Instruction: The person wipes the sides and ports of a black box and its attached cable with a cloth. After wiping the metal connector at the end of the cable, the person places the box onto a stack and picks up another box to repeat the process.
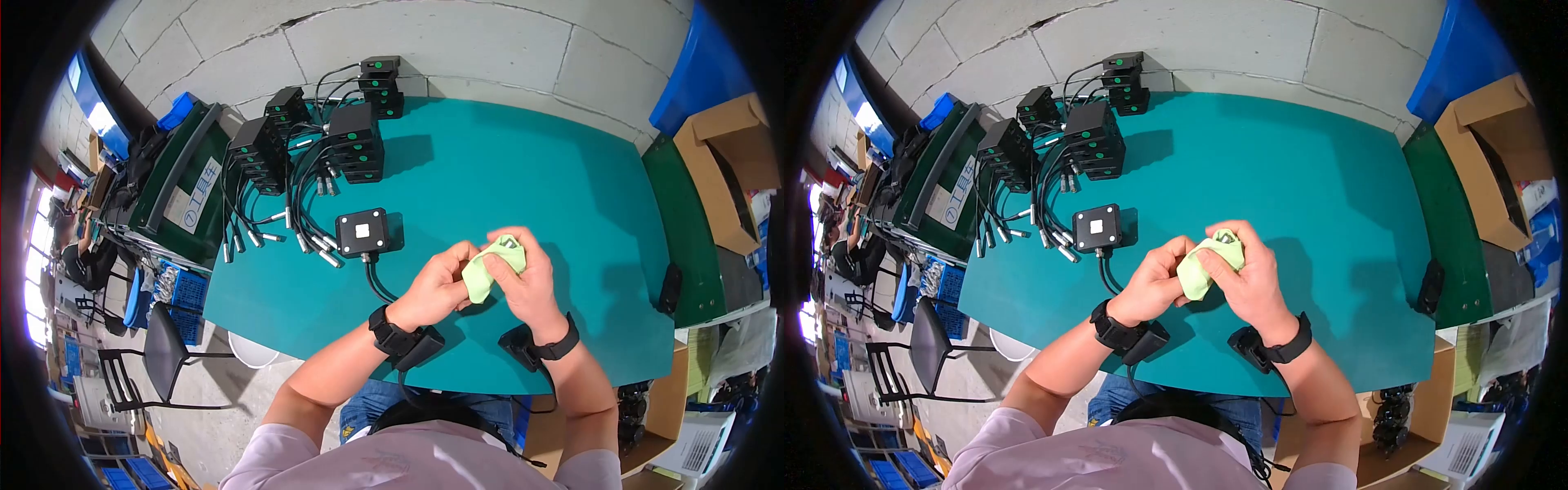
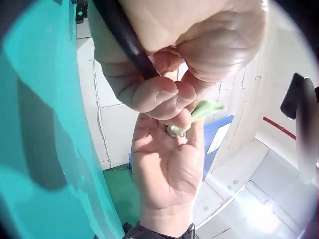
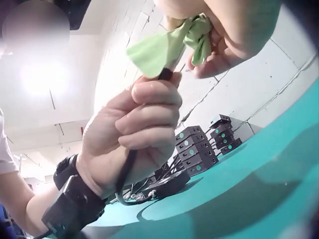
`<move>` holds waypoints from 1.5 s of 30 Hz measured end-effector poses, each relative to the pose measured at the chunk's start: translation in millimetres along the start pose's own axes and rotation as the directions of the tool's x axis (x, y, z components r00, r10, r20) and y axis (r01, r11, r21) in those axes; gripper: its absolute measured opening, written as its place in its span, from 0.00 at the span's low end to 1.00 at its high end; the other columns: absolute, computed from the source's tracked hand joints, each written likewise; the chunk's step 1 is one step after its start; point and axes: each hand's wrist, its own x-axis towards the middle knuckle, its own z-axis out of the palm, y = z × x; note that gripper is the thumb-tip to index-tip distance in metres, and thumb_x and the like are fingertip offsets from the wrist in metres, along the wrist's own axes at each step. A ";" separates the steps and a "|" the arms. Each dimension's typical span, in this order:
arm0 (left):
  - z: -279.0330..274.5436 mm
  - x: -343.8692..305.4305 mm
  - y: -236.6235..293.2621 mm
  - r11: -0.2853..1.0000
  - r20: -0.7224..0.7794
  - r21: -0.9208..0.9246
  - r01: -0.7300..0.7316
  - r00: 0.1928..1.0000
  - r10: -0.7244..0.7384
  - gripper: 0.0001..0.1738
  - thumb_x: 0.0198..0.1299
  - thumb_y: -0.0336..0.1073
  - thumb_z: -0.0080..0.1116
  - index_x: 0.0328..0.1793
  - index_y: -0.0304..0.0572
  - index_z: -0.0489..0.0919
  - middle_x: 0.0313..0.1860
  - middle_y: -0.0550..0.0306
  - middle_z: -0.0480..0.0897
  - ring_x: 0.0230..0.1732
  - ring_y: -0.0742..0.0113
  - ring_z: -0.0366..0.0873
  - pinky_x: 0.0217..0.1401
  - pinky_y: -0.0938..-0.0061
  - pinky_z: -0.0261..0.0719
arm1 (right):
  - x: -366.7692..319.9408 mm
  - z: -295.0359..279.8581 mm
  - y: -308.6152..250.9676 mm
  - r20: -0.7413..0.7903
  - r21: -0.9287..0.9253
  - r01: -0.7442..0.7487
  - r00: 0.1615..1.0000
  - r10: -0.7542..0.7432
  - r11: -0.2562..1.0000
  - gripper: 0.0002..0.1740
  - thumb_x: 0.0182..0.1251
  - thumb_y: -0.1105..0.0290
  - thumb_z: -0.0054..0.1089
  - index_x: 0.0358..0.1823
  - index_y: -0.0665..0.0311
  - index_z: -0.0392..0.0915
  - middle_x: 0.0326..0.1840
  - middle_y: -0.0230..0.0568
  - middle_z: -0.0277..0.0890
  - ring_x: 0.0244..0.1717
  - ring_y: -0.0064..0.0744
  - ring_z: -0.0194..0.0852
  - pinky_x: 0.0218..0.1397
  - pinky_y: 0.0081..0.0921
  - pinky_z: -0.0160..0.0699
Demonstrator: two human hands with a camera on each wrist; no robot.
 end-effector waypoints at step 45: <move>-3.5 -0.5 -7.5 0.998 0.113 -0.051 -0.025 0.993 0.030 0.08 0.62 0.34 0.54 0.42 0.44 0.68 0.25 0.65 0.74 0.23 0.83 0.71 0.20 0.88 0.62 | -0.4 -2.2 -12.5 -0.020 -0.359 0.328 0.933 -0.359 0.874 0.09 0.57 0.73 0.61 0.39 0.67 0.76 0.31 0.41 0.79 0.29 0.33 0.78 0.31 0.23 0.75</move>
